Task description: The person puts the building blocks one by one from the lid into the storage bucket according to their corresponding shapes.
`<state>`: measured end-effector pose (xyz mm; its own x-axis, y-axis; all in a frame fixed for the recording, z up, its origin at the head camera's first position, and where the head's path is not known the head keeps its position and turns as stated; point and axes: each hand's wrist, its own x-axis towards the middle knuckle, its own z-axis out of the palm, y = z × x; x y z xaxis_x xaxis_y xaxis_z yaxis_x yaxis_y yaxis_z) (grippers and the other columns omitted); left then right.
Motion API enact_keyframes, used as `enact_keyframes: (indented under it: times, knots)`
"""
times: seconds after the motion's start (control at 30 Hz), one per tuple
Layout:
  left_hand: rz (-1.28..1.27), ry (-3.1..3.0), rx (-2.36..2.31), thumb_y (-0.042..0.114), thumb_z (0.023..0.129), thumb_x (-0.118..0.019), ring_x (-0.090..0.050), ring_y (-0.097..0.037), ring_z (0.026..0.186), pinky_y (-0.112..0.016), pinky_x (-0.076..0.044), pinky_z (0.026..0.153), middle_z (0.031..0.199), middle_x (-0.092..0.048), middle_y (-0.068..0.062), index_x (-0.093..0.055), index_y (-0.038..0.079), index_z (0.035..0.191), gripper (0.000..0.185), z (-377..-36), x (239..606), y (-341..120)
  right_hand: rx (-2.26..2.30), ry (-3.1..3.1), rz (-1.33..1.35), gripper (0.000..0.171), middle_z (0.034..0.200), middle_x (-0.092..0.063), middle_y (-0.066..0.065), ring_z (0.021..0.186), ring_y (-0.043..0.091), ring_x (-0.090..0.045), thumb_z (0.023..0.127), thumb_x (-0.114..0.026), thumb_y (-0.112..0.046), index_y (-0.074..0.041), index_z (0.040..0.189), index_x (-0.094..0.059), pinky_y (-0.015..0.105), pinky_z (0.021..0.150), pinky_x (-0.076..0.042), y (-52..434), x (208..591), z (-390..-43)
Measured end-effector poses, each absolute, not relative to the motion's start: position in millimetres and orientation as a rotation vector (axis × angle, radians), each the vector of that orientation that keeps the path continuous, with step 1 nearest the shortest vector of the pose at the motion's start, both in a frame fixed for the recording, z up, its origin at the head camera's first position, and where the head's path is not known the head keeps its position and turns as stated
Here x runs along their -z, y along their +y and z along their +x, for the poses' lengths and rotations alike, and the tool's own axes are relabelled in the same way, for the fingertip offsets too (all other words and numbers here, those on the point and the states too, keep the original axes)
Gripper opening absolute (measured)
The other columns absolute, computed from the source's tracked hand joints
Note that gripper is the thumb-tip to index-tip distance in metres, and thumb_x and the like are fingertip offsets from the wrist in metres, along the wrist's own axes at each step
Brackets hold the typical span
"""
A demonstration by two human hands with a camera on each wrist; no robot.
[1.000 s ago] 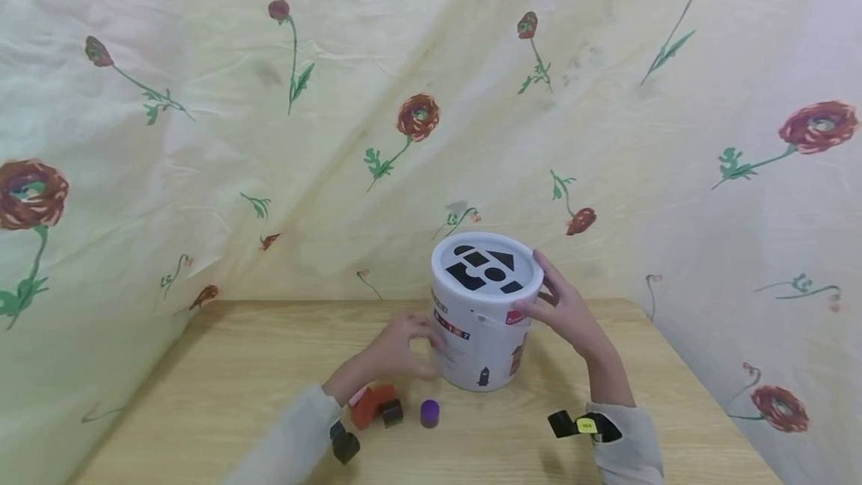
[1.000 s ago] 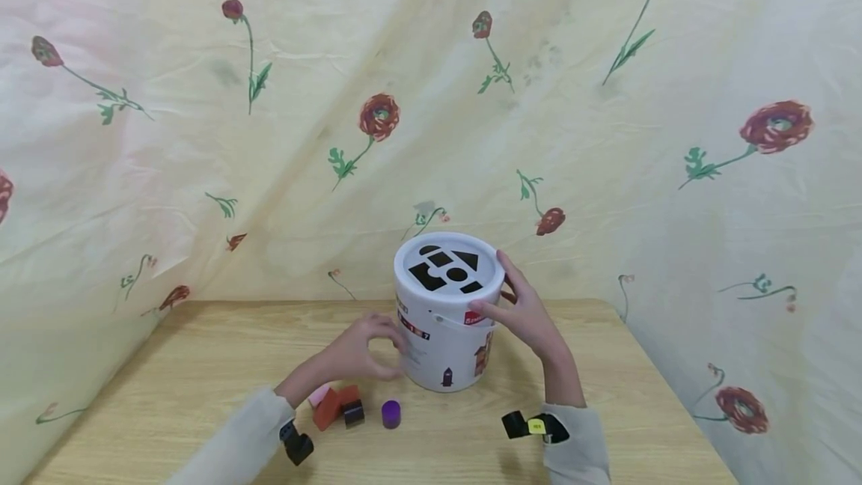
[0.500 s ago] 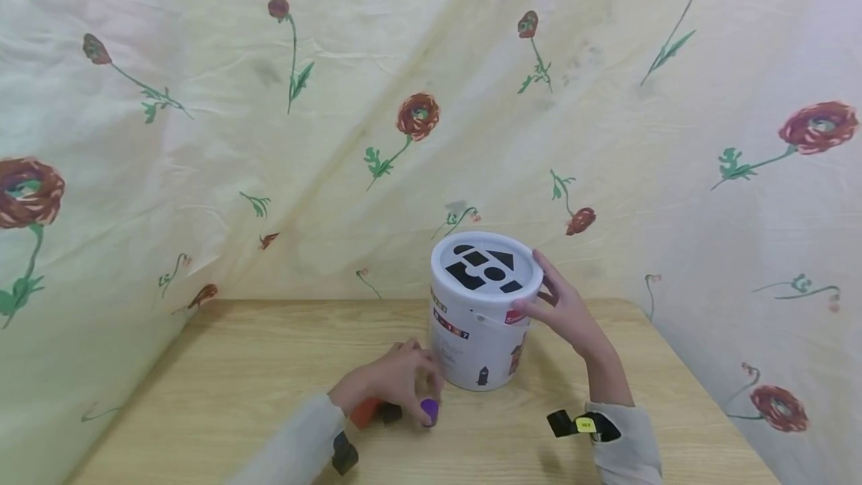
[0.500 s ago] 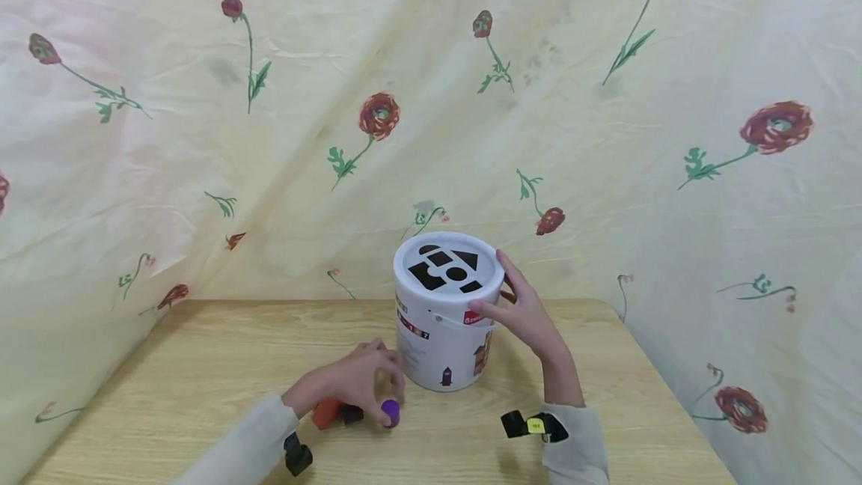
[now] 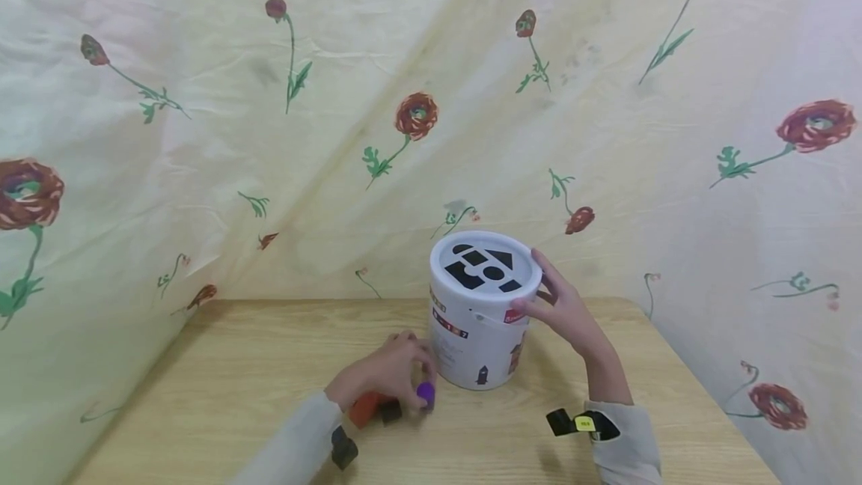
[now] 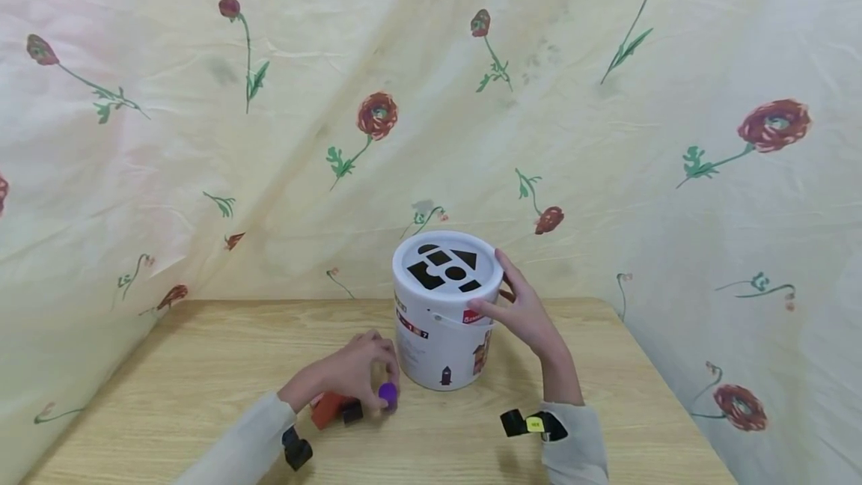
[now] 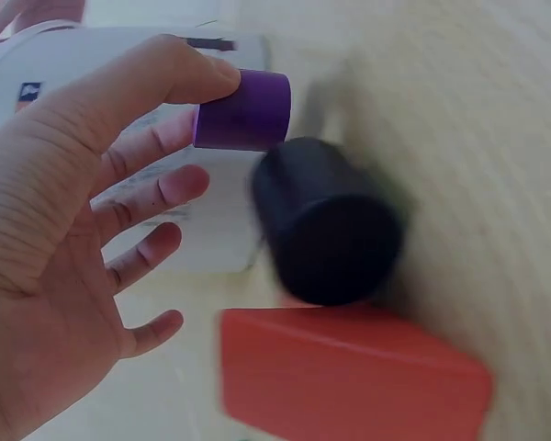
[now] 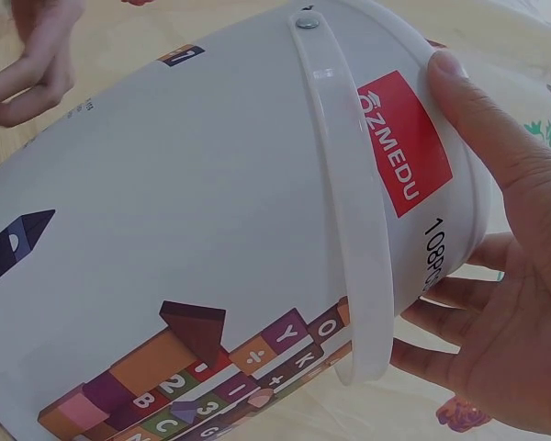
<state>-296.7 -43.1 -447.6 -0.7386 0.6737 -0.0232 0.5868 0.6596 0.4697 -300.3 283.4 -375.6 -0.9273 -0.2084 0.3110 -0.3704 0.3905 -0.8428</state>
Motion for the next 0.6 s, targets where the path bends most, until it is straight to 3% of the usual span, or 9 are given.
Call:
enact_keyframes:
  times: [0.13,0.27,0.6]
  knots:
    - [1.056,2.713,-0.710,0.029,0.071,-0.088,-0.045,-0.021,0.121,-0.048,-0.039,0.102,0.119,-0.065,0.011,-0.071,0.036,0.085,0.023,-300,428,-47,-1.567,-2.485,0.521,0.097,0.171,-0.018,0.011,0.155,0.041,-0.021,0.091,-0.076,-0.026,-0.018,0.165,-0.014,0.067,0.116,-0.029,283,375,-300]
    - [1.140,2.726,-0.828,0.025,0.068,-0.086,-0.047,-0.019,0.111,-0.042,-0.041,0.093,0.104,-0.064,0.010,-0.072,0.030,0.088,0.025,-305,399,-54,-1.567,-2.483,0.525,0.097,0.171,-0.018,0.011,0.155,0.041,-0.020,0.091,-0.076,-0.025,-0.015,0.164,-0.014,0.067,0.116,-0.029,282,375,-299]
    - [1.195,2.841,-1.068,0.020,0.071,-0.086,-0.046,-0.019,0.108,-0.044,-0.044,0.091,0.101,-0.065,0.005,-0.071,0.020,0.095,0.029,-314,317,-62,-1.573,-2.479,0.529,0.096,0.171,-0.018,0.010,0.156,0.040,-0.020,0.091,-0.076,-0.024,-0.020,0.165,-0.014,0.067,0.116,-0.028,282,373,-299]
